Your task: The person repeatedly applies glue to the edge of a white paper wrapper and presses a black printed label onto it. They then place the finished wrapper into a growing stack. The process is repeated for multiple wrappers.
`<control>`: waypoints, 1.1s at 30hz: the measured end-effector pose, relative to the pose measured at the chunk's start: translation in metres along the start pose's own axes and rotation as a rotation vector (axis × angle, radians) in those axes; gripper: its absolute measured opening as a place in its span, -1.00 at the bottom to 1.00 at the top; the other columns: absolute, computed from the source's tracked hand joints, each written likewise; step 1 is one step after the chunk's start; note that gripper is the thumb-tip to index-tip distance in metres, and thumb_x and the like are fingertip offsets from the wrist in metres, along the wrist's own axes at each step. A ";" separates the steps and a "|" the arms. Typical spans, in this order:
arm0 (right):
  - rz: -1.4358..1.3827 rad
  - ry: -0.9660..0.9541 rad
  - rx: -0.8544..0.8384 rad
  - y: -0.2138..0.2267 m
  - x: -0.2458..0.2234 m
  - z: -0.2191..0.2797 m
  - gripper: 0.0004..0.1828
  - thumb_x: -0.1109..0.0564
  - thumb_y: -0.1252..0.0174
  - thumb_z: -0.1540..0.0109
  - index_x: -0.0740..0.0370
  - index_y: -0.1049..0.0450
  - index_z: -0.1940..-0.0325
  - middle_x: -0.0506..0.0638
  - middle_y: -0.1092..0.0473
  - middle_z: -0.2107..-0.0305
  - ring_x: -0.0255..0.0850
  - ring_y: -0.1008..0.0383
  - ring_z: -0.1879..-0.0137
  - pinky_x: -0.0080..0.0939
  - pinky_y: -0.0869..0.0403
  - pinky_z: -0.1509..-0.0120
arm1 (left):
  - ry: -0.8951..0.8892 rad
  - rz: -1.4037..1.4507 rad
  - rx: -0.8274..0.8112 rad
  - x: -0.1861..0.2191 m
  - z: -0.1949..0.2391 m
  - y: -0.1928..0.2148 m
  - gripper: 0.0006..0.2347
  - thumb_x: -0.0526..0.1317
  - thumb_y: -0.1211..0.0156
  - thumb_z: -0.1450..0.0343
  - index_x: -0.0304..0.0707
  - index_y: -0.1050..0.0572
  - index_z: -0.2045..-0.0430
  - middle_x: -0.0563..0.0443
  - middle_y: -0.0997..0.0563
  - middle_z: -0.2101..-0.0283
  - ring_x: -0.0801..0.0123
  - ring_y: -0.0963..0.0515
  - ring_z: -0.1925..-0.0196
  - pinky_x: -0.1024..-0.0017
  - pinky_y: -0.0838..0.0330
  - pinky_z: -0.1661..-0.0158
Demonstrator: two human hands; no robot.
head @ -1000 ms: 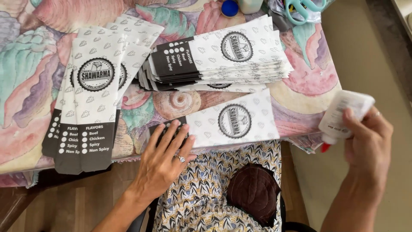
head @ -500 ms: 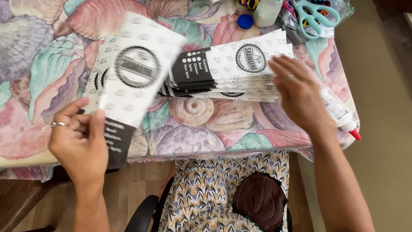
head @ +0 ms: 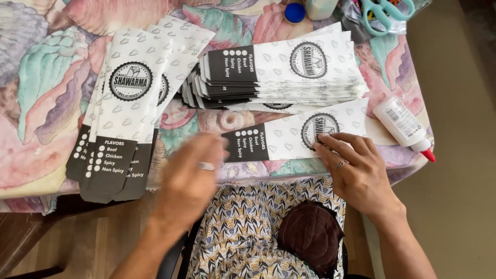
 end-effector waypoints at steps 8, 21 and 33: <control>0.280 -0.556 -0.001 0.037 0.094 0.046 -0.62 0.23 -0.27 -0.39 0.37 -0.54 -0.30 0.24 -0.46 -0.19 0.20 -0.32 -0.19 0.11 -0.34 -0.12 | -0.132 -0.160 -0.270 0.013 -0.002 -0.084 -0.65 -0.26 -0.30 -0.44 -0.47 -0.49 -0.08 -0.41 -0.47 -0.24 -0.20 -0.40 -0.36 0.01 -0.24 -0.37; -0.757 -1.056 0.689 0.077 0.090 0.116 -0.55 0.26 -0.28 -0.34 0.10 -0.27 -0.24 -0.10 -0.43 0.11 -0.34 -0.52 -0.03 -0.35 -0.60 -0.12 | 0.063 -0.040 -0.412 0.007 -0.018 -0.078 -0.85 -0.21 -0.36 -0.38 -0.34 -0.66 0.35 -0.36 -0.58 -0.12 -0.11 -0.63 -0.08 0.21 -0.60 -0.04; -0.766 -0.827 0.599 0.024 0.041 0.086 -0.49 0.29 -0.43 -0.09 0.41 -0.42 -0.06 0.05 -0.47 0.23 -0.24 -0.49 0.10 -0.29 -0.61 0.02 | 0.207 -0.065 -0.570 -0.015 -0.032 -0.078 -0.78 -0.17 -0.11 -0.58 -0.26 -0.55 0.43 0.18 -0.45 0.72 0.53 -0.30 0.79 0.51 -0.25 0.74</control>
Point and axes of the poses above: each hand's wrist, its own z-axis away from the middle knuckle, its own y-axis out of the back of the hand, x = y × z, the point moved 2 cm from there along -z, towards the middle knuckle
